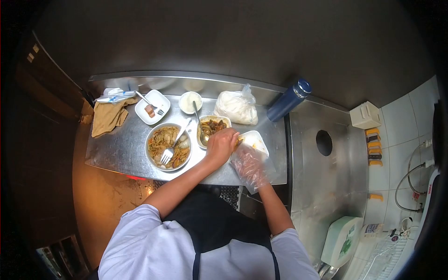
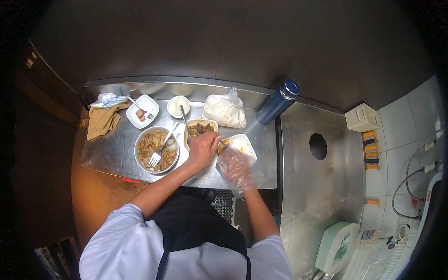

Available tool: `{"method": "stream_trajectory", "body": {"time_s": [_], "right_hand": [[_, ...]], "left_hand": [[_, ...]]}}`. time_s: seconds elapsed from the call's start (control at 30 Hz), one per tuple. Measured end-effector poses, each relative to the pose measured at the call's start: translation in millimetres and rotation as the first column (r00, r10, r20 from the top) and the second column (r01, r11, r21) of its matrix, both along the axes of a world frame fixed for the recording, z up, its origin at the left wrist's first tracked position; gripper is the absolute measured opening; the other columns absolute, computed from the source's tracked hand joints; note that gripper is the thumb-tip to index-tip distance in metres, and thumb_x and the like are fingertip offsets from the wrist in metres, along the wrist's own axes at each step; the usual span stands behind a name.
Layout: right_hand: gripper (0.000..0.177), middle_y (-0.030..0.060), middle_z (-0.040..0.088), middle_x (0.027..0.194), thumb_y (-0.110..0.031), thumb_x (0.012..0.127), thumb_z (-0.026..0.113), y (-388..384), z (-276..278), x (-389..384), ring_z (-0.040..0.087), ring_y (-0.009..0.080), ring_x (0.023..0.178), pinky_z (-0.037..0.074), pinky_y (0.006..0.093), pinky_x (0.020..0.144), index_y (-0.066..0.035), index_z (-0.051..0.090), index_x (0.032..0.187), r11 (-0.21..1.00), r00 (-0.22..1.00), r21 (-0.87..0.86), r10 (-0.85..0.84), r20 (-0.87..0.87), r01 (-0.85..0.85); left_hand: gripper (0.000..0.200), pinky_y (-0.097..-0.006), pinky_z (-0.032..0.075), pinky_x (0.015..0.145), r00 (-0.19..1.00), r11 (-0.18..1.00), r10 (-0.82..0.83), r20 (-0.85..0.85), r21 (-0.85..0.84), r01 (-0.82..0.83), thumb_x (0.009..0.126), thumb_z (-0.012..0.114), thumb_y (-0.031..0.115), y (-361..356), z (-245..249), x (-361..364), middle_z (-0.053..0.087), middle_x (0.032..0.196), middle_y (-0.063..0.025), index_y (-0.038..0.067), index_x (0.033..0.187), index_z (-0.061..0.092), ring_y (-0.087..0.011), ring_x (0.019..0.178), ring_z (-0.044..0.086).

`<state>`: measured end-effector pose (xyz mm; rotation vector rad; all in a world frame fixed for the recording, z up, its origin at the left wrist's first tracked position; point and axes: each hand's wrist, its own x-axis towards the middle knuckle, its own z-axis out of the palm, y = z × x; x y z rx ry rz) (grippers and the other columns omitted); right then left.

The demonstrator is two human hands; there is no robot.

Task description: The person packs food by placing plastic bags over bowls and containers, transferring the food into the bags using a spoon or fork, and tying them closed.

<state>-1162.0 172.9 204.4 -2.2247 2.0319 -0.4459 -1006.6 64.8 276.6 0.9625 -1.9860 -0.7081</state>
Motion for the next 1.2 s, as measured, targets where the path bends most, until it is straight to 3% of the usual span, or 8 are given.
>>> {"method": "stream_trajectory", "body": {"time_s": [0.13, 0.23, 0.33, 0.43, 0.83, 0.93, 1.13, 1.2], "right_hand": [[0.044, 0.0153, 0.065, 0.113, -0.042, 0.089, 0.063, 7, 6, -6, 0.060, 0.0341, 0.106, 0.044, 0.0488, 0.096, -0.006, 0.066, 0.114, 0.991, 0.984, 0.096, 0.108, -0.142, -0.095], [0.035, 0.0147, 0.065, 0.111, -0.035, 0.087, 0.066, 9, 13, -10, 0.061, 0.0335, 0.101, 0.047, 0.0460, 0.090, -0.006, 0.067, 0.107, 0.980, 0.986, 0.124, 0.159, -0.040, -0.153], [0.029, 0.0149, 0.065, 0.109, -0.027, 0.084, 0.070, 16, 7, -5, 0.062, 0.0328, 0.098, 0.050, 0.0437, 0.084, -0.006, 0.067, 0.104, 0.991, 0.990, -0.070, 0.117, 0.077, -0.112], [0.025, 0.0151, 0.066, 0.101, -0.022, 0.083, 0.072, 17, 10, -1, 0.063, 0.0324, 0.092, 0.051, 0.0431, 0.078, -0.007, 0.068, 0.102, 0.988, 0.988, -0.081, 0.139, 0.059, -0.134], [0.013, 0.0145, 0.066, 0.088, -0.019, 0.086, 0.067, 18, 13, -2, 0.064, 0.0347, 0.086, 0.051, 0.0472, 0.078, -0.007, 0.068, 0.092, 0.988, 0.961, -0.090, 0.142, 0.236, -0.124], [0.012, 0.0144, 0.066, 0.089, -0.016, 0.086, 0.066, 15, 3, -7, 0.064, 0.0347, 0.086, 0.051, 0.0471, 0.078, -0.006, 0.068, 0.092, 0.991, 0.958, 0.030, 0.120, 0.261, -0.132], [0.013, 0.0167, 0.067, 0.092, -0.017, 0.087, 0.066, 16, 8, -7, 0.065, 0.0360, 0.085, 0.052, 0.0461, 0.077, -0.005, 0.068, 0.093, 0.968, 0.954, -0.175, 0.218, 0.207, -0.183], [0.015, 0.0164, 0.067, 0.095, -0.019, 0.088, 0.066, 16, 5, -6, 0.065, 0.0360, 0.086, 0.053, 0.0460, 0.078, -0.006, 0.069, 0.094, 0.980, 0.963, -0.127, 0.175, 0.206, -0.151]], "left_hand": [[0.019, -0.0467, 0.050, 0.065, 1.000, 1.000, -0.012, 0.017, 0.007, 0.012, 0.094, 0.065, 0.016, 0, 2, -5, 0.065, 0.076, -0.0183, 0.002, 0.081, 0.063, -0.0383, 0.072, 0.065], [0.020, -0.0477, 0.050, 0.064, 0.999, 1.000, -0.009, 0.031, 0.016, 0.008, 0.093, 0.066, 0.018, -2, -1, -8, 0.065, 0.075, -0.0187, 0.003, 0.081, 0.063, -0.0391, 0.071, 0.065], [0.020, -0.0481, 0.050, 0.064, 1.000, 0.999, -0.005, 0.027, 0.041, 0.004, 0.093, 0.066, 0.019, -4, -5, -8, 0.065, 0.075, -0.0193, 0.003, 0.081, 0.063, -0.0397, 0.072, 0.065], [0.021, -0.0483, 0.049, 0.064, 1.000, 0.998, 0.002, 0.021, 0.067, -0.003, 0.093, 0.066, 0.019, -5, -7, -7, 0.065, 0.075, -0.0199, 0.003, 0.081, 0.063, -0.0400, 0.072, 0.065], [0.022, -0.0494, 0.049, 0.065, 1.000, 0.994, 0.023, 0.008, 0.107, -0.023, 0.094, 0.066, 0.020, -1, -16, -4, 0.065, 0.077, -0.0211, 0.001, 0.082, 0.063, -0.0414, 0.075, 0.065], [0.022, -0.0495, 0.049, 0.065, 0.999, 0.994, 0.030, 0.018, 0.107, -0.032, 0.094, 0.066, 0.020, -2, -16, -5, 0.065, 0.077, -0.0212, 0.001, 0.083, 0.063, -0.0415, 0.075, 0.065], [0.021, -0.0495, 0.049, 0.066, 0.998, 0.989, 0.041, 0.049, 0.138, -0.047, 0.094, 0.066, 0.019, -6, -14, -2, 0.065, 0.077, -0.0215, 0.001, 0.084, 0.063, -0.0419, 0.075, 0.065], [0.020, -0.0493, 0.050, 0.066, 0.999, 0.990, 0.047, 0.027, 0.133, -0.051, 0.093, 0.066, 0.019, -7, -17, -2, 0.065, 0.078, -0.0218, 0.000, 0.085, 0.063, -0.0421, 0.075, 0.065]]}}
